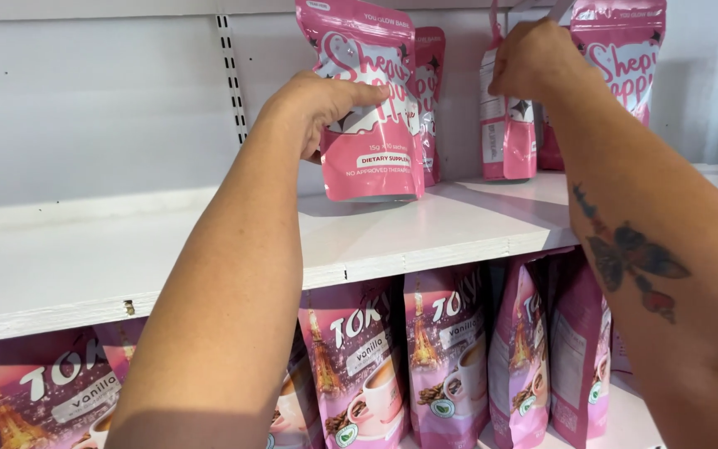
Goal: The person takes pink pouches labeled 'Shepu Appu' from a cardboard box on the floor and places them onto a white shelf. They arrange the pouches in a row, filling gaps between existing items, and repeat this process multiple times.
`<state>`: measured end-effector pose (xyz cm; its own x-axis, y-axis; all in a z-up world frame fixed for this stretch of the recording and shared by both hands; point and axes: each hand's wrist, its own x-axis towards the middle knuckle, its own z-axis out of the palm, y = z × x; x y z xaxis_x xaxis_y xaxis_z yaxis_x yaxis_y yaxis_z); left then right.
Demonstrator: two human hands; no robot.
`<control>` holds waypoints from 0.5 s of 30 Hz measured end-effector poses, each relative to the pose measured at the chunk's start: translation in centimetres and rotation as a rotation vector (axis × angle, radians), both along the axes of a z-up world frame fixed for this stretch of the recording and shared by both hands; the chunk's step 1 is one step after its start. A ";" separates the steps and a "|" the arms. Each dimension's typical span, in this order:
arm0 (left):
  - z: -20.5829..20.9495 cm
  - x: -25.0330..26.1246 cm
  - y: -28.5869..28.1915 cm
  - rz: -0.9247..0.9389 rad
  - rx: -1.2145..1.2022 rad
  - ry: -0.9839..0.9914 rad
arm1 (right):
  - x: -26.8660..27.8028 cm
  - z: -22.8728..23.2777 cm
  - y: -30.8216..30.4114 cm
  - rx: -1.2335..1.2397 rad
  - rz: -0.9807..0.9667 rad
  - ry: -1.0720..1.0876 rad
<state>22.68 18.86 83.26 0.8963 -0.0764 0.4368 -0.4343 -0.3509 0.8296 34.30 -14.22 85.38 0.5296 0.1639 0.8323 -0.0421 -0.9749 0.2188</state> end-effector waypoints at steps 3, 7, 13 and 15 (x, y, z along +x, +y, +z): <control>0.1 0.5 0.0 -0.023 -0.011 -0.013 | -2.3 -0.2 0.2 0.107 0.102 -0.071; 0.4 1.1 -0.7 -0.095 -0.012 0.004 | -6.8 -2.0 0.6 0.288 0.371 -0.076; 0.1 -0.4 -2.0 -0.353 0.008 0.028 | -17.9 -5.4 2.9 0.440 0.359 -0.146; -1.3 -0.9 -2.9 -0.425 0.039 0.003 | -22.2 -6.8 3.7 0.428 0.296 -0.189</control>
